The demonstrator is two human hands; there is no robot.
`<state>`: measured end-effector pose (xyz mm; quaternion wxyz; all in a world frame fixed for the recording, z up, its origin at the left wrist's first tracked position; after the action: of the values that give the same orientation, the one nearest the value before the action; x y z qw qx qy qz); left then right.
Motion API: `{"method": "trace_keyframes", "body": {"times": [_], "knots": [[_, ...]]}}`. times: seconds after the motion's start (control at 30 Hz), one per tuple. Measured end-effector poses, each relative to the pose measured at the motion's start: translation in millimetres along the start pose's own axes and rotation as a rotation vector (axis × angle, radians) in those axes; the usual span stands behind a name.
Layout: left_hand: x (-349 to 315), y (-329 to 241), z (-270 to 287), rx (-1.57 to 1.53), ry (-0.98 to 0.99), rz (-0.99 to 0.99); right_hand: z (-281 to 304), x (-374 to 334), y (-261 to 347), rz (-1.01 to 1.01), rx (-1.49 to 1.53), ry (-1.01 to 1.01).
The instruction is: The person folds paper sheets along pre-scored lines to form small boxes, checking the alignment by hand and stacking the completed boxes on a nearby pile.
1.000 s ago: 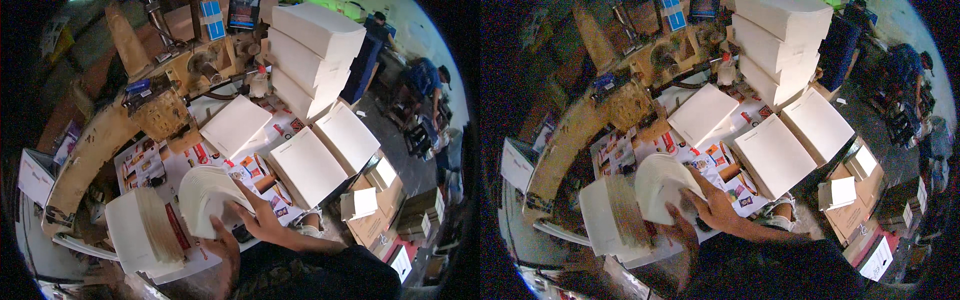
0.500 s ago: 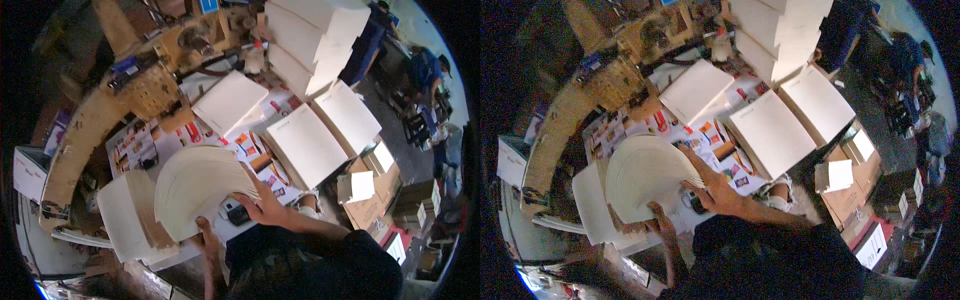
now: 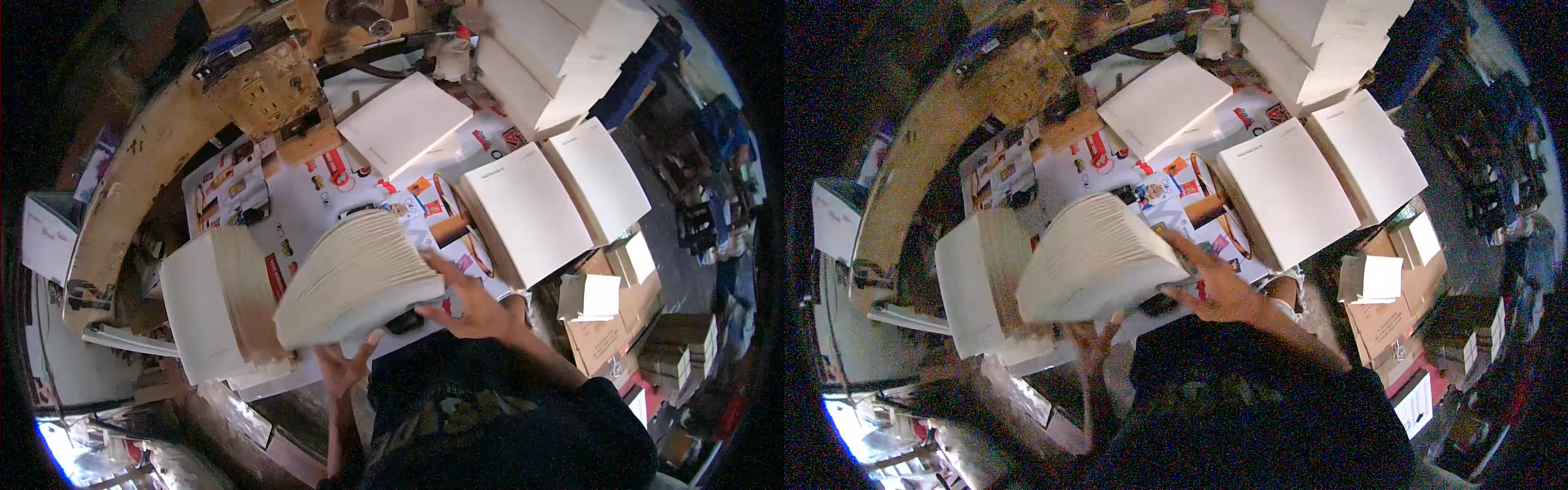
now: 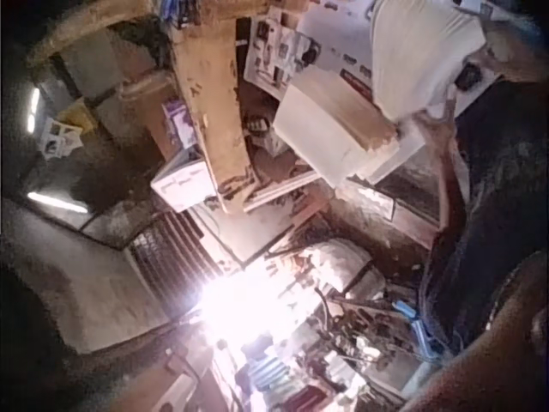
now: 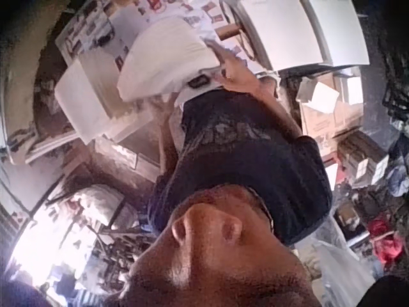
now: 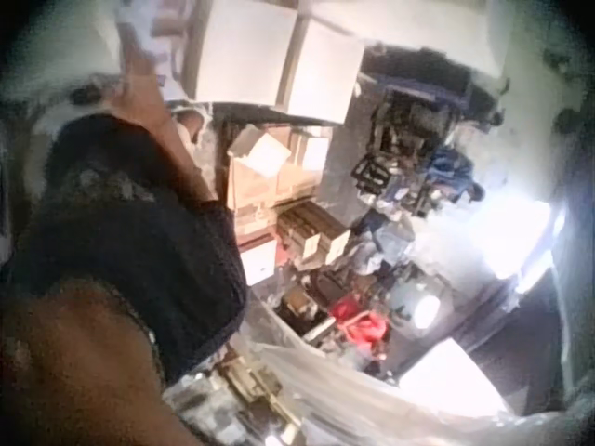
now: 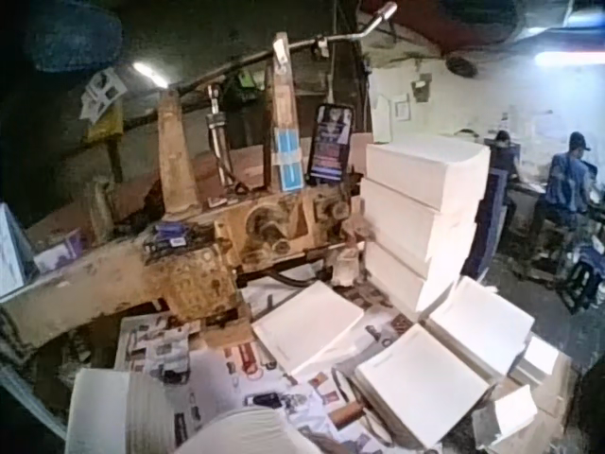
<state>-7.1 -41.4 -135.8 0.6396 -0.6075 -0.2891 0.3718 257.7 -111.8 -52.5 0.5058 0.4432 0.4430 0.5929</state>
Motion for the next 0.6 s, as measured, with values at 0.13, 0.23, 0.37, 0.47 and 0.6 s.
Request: {"method": "trace_keyframes", "body": {"times": [0.13, 0.23, 0.37, 0.47, 0.6], "knots": [[39.0, -34.8, -3.2, -0.207, -0.190, -0.526, 21.4, 30.3, 20.2, 0.411, -0.050, -0.162], [72.3, -53.8, -28.7, 0.314, -0.435, -0.350, 7.6, 65.5, 5.7, -0.053, 0.456, -0.167], [65.5, -73.5, -20.0, -0.087, -0.449, -0.235, 5.3, 55.6, 42.3, 0.376, 0.101, -0.217], [46.3, -30.9, 13.5, 0.008, -0.296, -0.494, 20.9, 27.3, 25.1, 0.357, -0.091, -0.039], [37.7, 32.1, -11.9, 0.174, 0.023, -0.354, -6.3, 13.4, -12.6, 0.174, 0.187, -0.399]]}}
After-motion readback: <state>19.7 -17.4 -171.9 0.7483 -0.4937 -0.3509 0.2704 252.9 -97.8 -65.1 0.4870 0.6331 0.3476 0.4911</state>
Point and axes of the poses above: each hand's wrist, its own x-axis towards the middle knuckle, its own z-axis out of the back of the hand, y = z × x, the point moved 2 cm from there along x, towards the middle knuckle, and after that the axes turned 7 degrees about y, right-handed, at the moved point
